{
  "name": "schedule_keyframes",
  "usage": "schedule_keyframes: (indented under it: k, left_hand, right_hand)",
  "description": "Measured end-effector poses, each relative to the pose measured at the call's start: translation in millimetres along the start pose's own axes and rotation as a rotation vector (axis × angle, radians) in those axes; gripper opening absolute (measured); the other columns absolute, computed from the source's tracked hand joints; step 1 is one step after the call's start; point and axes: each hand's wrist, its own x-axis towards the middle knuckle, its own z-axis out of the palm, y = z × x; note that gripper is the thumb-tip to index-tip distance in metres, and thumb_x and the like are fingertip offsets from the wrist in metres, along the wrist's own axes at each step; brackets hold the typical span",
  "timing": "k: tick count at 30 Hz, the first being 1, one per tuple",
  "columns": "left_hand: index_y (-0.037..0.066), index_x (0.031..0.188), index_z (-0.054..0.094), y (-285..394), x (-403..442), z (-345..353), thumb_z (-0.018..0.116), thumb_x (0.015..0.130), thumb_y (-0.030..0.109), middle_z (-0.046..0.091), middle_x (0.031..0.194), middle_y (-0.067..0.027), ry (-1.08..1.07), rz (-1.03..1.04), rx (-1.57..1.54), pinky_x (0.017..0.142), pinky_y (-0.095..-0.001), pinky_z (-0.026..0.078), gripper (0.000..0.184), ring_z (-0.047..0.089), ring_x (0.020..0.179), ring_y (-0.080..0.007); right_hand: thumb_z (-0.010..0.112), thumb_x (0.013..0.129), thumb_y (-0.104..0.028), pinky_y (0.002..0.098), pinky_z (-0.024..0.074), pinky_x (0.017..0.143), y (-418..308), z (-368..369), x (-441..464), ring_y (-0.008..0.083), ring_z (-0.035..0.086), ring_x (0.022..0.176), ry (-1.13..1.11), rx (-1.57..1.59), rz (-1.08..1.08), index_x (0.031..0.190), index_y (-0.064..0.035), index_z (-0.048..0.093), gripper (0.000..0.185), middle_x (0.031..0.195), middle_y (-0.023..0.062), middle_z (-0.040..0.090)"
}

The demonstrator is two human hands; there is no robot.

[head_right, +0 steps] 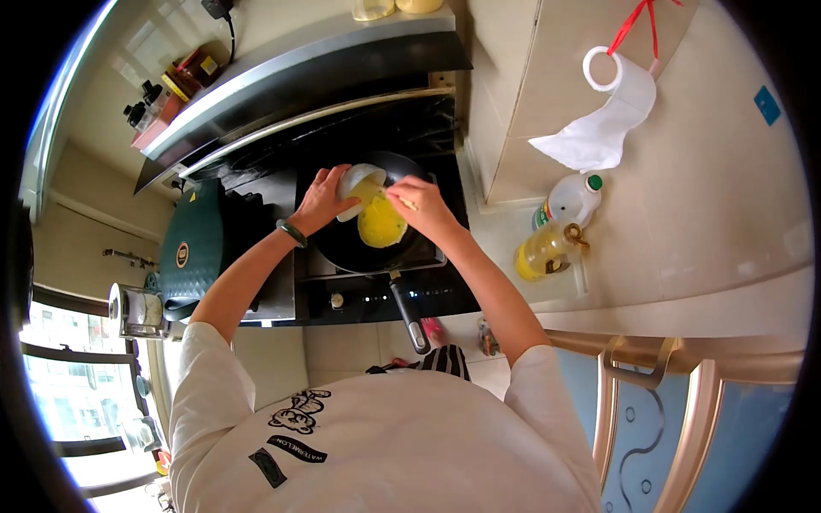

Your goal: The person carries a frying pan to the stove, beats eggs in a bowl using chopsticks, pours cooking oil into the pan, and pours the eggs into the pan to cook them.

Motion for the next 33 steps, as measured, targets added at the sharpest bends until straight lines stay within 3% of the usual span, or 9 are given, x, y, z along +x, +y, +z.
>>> schedule_keyframes:
  k: [2, 6, 10, 14, 16, 20, 23, 26, 33]
  left_hand:
    - [0.011, 0.13, 0.044, 5.4, -0.8, -11.9, 0.077, 0.071, 0.03, 0.051, 0.109, -0.0157, 0.019, 0.051, 0.037, 0.087, -0.0384, 0.047, 0.07, 0.053, 0.102, -0.0332]
    - [0.011, 0.131, 0.044, 12.1, -8.2, -29.8, 0.077, 0.071, 0.03, 0.05, 0.11, -0.0146, 0.024, 0.065, 0.016, 0.089, -0.0378, 0.047, 0.071, 0.052, 0.104, -0.032]
    - [0.012, 0.13, 0.045, 15.8, -8.5, -47.0, 0.077, 0.071, 0.029, 0.05, 0.111, -0.0145, 0.047, 0.114, 0.002, 0.088, -0.0375, 0.048, 0.07, 0.053, 0.102, -0.0314]
    - [0.014, 0.13, 0.045, 15.5, -14.1, -56.3, 0.077, 0.071, 0.026, 0.05, 0.112, -0.0148, -0.006, 0.092, -0.085, 0.089, -0.0367, 0.048, 0.068, 0.054, 0.104, -0.0319]
    - [0.015, 0.13, 0.045, 15.3, -11.3, -60.4, 0.077, 0.071, 0.025, 0.05, 0.113, -0.0148, -0.019, 0.095, -0.105, 0.09, -0.0364, 0.048, 0.068, 0.054, 0.104, -0.0321]
    - [0.014, 0.131, 0.045, 9.6, -12.6, -60.3, 0.077, 0.071, 0.024, 0.051, 0.113, -0.0137, -0.022, 0.113, -0.115, 0.09, -0.0372, 0.048, 0.069, 0.055, 0.103, -0.032]
    - [0.014, 0.131, 0.045, 8.6, -10.4, -60.8, 0.078, 0.071, 0.024, 0.051, 0.113, -0.0136, -0.006, 0.128, -0.111, 0.089, -0.0374, 0.049, 0.068, 0.055, 0.103, -0.0315]
    - [0.014, 0.131, 0.045, 6.2, -11.0, -62.0, 0.078, 0.071, 0.022, 0.052, 0.112, -0.0134, 0.012, 0.115, -0.102, 0.088, -0.0368, 0.05, 0.068, 0.055, 0.103, -0.0309]
    - [0.012, 0.129, 0.046, -3.7, -6.0, -61.3, 0.081, 0.07, 0.025, 0.053, 0.113, -0.0136, 0.058, 0.142, -0.18, 0.087, -0.0369, 0.05, 0.07, 0.055, 0.103, -0.0311]
  right_hand:
    - [0.067, 0.08, -0.001, 0.0269, 0.0519, 0.061, -11.9, -1.6, 1.4, 0.0188, 0.065, 0.069, -0.095, -0.019, -0.03, 0.088, 0.0008, 0.068, 0.008, 0.083, 0.0085, 0.066]
    - [0.068, 0.08, -0.002, 0.0273, 0.0514, 0.061, -32.8, -4.0, 5.5, 0.0206, 0.065, 0.07, 0.046, -0.058, -0.113, 0.089, 0.0013, 0.068, 0.01, 0.083, 0.0087, 0.065]
    - [0.068, 0.08, -0.002, 0.0284, 0.0519, 0.061, -42.9, -7.5, 8.3, 0.0209, 0.065, 0.07, -0.135, -0.087, -0.077, 0.088, 0.0002, 0.069, 0.009, 0.083, 0.0088, 0.065]
    - [0.067, 0.079, -0.001, 0.0291, 0.0519, 0.061, -51.3, -7.8, 14.4, 0.0223, 0.064, 0.07, 0.052, -0.04, -0.168, 0.088, 0.0011, 0.068, 0.01, 0.082, 0.0098, 0.065]
    - [0.066, 0.079, -0.001, 0.0289, 0.052, 0.061, -46.6, -10.1, 15.8, 0.0222, 0.064, 0.07, -0.16, -0.055, -0.114, 0.089, 0.0007, 0.068, 0.01, 0.082, 0.0097, 0.065]
    - [0.066, 0.08, -0.002, 0.0292, 0.0517, 0.06, -59.4, -8.6, 30.7, 0.0232, 0.063, 0.068, -0.062, -0.047, -0.217, 0.089, 0.0007, 0.067, 0.01, 0.081, 0.0093, 0.064]
    - [0.065, 0.081, -0.002, 0.0291, 0.0518, 0.06, -53.2, -9.3, 31.8, 0.0222, 0.063, 0.068, -0.275, -0.109, -0.099, 0.086, 0.0014, 0.066, 0.007, 0.082, 0.0087, 0.063]
    - [0.064, 0.081, -0.003, 0.0299, 0.0512, 0.06, -56.8, -7.6, 37.4, 0.0223, 0.062, 0.068, -0.128, -0.078, -0.18, 0.085, 0.0009, 0.065, 0.006, 0.083, 0.0083, 0.062]
    - [0.062, 0.082, -0.003, 0.0286, 0.0508, 0.061, -50.5, -5.5, 43.4, 0.0216, 0.062, 0.07, -0.199, -0.107, -0.115, 0.085, -0.0009, 0.065, 0.005, 0.082, 0.0076, 0.061]
